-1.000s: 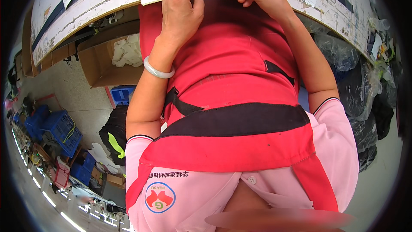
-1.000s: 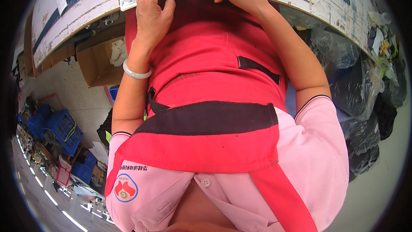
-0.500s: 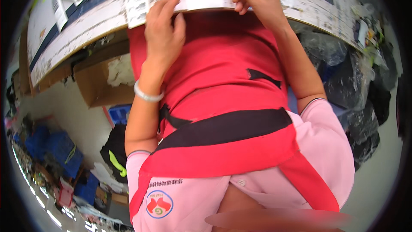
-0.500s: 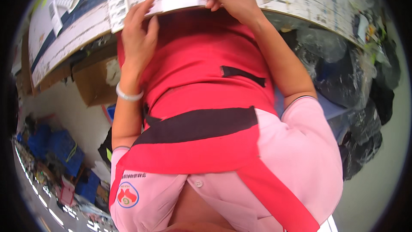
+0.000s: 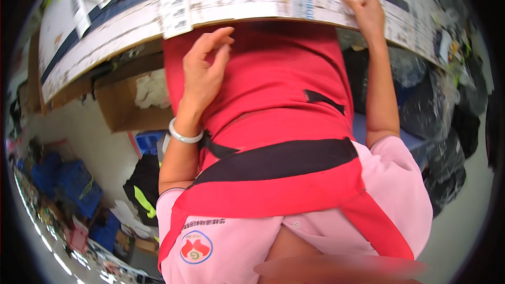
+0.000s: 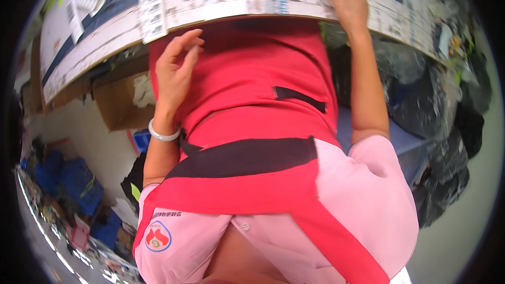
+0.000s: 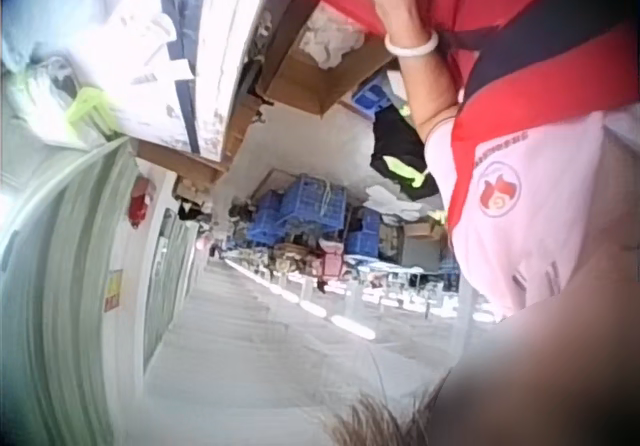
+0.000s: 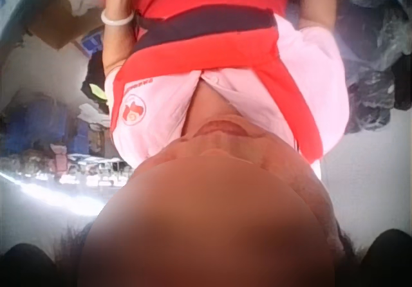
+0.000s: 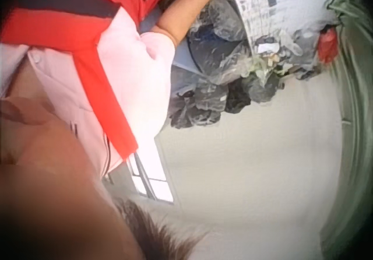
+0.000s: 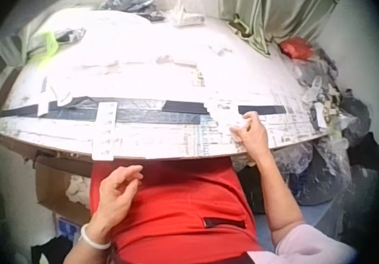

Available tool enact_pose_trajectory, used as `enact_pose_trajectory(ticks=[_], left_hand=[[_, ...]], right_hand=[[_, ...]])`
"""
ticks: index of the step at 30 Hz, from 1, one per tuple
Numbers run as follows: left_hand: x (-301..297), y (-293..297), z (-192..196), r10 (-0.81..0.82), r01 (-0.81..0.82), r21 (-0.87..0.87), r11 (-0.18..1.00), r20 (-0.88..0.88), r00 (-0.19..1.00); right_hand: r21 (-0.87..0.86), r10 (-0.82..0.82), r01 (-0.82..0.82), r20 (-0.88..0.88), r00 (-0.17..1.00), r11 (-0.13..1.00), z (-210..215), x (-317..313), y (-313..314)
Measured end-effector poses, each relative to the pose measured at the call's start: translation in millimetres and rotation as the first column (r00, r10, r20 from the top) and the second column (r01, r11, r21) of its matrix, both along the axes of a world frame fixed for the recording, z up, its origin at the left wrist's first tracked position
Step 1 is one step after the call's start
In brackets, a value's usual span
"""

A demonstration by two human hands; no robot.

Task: Inspecting and peeling small adhesive labels from a larger sheet at a factory workbench.

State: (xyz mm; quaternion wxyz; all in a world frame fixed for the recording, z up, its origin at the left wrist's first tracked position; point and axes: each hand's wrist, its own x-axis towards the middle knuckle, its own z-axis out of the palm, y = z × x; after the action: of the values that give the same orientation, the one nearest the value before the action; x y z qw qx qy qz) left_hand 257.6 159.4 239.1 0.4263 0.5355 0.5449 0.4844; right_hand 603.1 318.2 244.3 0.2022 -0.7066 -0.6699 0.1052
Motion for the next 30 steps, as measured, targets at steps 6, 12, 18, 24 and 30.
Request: enact_pose_trajectory(ticks=[6,12,18,24,30], left_hand=[[-42,-35,-32,0.137,-0.033,-0.355,0.934,0.274,0.952],[-52,-29,-38,0.281,-0.056,-0.444,0.894,0.46,0.842],[-67,-39,-42,0.337,-0.098,-0.451,0.887,0.487,0.806],[-80,-21,-19,0.303,0.019,-0.381,0.924,0.763,0.571],[-68,-15,6,0.273,-0.046,-0.372,0.927,0.586,0.763]], right_hand=[[0.254,0.619,-0.567,-0.241,0.747,0.783,18,-135,-55],[0.498,0.798,-0.706,0.046,0.601,0.503,-12,-273,-64],[0.45,0.869,-0.793,0.069,0.489,0.411,-21,-267,-60],[0.5,0.961,-0.822,-0.094,0.261,0.273,13,-256,-88],[0.258,0.82,-0.856,-0.5,0.278,0.448,38,-221,-118]])
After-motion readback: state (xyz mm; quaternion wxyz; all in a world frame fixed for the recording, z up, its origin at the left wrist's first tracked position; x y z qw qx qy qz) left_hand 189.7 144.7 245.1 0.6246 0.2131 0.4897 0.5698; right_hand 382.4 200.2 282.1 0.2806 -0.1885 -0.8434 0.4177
